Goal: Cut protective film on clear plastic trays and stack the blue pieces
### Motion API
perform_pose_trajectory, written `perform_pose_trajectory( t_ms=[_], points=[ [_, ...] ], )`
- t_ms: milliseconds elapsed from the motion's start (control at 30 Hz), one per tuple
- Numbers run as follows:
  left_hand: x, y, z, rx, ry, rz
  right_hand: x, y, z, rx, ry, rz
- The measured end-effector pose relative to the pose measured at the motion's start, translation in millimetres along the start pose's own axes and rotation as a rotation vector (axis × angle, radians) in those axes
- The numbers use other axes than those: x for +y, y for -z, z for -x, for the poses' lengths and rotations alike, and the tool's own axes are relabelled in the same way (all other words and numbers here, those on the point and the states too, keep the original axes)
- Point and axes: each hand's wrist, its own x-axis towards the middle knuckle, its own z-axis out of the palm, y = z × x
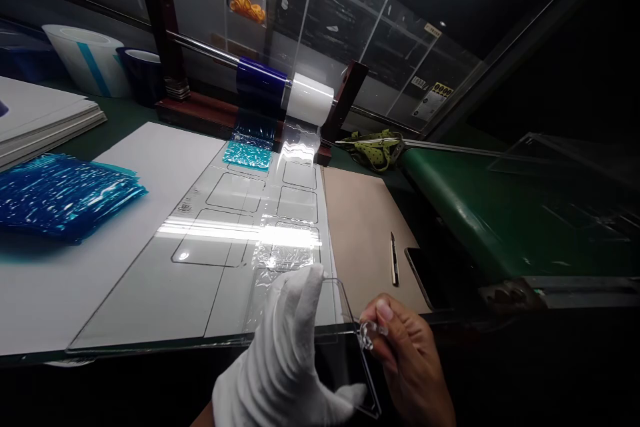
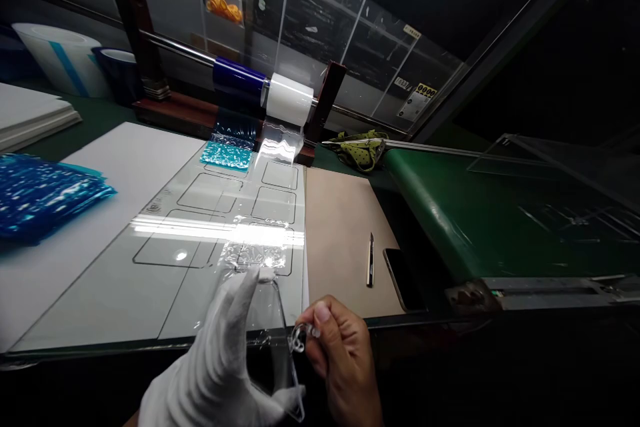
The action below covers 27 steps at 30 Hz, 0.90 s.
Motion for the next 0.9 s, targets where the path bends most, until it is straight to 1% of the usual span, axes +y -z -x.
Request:
perform_pose_trajectory(
  t_ms=[67, 133, 200, 233, 267, 300, 333, 367, 400, 433, 533, 600, 633, 667, 733, 833, 900],
  points=[
    [5.6, 5.9, -7.8, -0.022, 0.036, -0.09, 1.1, 1.7, 0.3, 0.128, 0.163, 0.273],
    [11.2, 13.9, -18.5, -0.082, 0.046, -0.18, 4.3, -1.5, -1.6, 0.233, 0.429, 0.587],
    [16.2, 22.5, -29.7, -0.204, 0.038, -0.298, 9.6, -9.4, -5.2, 0.292, 0.718, 0.851],
    [18.5, 26.3, -34.6, -0.28, 0.035, -0.359, 12.9, -14.1, -7.0, 0.308, 0.829, 0.94],
    [20.3, 29.6, -38.4, -0.353, 0.033, -0.409, 16.1, -18.4, -8.3, 0.319, 0.905, 0.998],
    [21.6, 32.4, -41.0, -0.402, 0.025, -0.443, 19.2, -21.9, -9.0, 0.33, 0.946, 1.028],
    [22.3, 34.5, -42.4, -0.427, 0.01, -0.461, 21.7, -23.9, -8.9, 0.339, 0.955, 1.029],
    [22.0, 36.1, -42.4, -0.424, -0.007, -0.461, 23.6, -24.4, -7.9, 0.339, 0.933, 1.001],
    [20.6, 37.1, -41.2, -0.396, -0.027, -0.443, 24.8, -23.4, -6.1, 0.332, 0.878, 0.947],
    [18.0, 37.8, -38.9, -0.349, -0.046, -0.405, 25.3, -21.2, -3.7, 0.311, 0.792, 0.871],
    [3.4, 36.6, -27.1, -0.223, -0.084, -0.197, 24.0, -11.8, 4.8, 0.22, 0.394, 0.537],
    [-9.1, 32.5, -17.2, -0.202, -0.105, -0.042, 22.4, -7.3, 8.7, 0.17, 0.153, 0.306],
    [-14.8, 29.4, -12.2, -0.218, -0.114, 0.014, 21.7, -6.0, 9.7, 0.143, 0.071, 0.214],
    [-19.4, 26.0, -7.6, -0.238, -0.12, 0.055, 21.2, -5.1, 10.0, 0.114, 0.015, 0.144],
    [-24.8, 19.1, -0.4, -0.258, -0.127, 0.094, 20.3, -3.7, 9.4, 0.048, -0.049, 0.063],
    [-24.7, 13.4, 3.0, -0.253, -0.126, 0.109, 18.4, 0.1, 8.3, -0.005, -0.093, 0.02],
    [-23.7, 14.4, 0.8, -0.264, -0.154, 0.11, 16.2, 4.5, 8.6, -0.038, -0.11, 0.02]
  ],
)
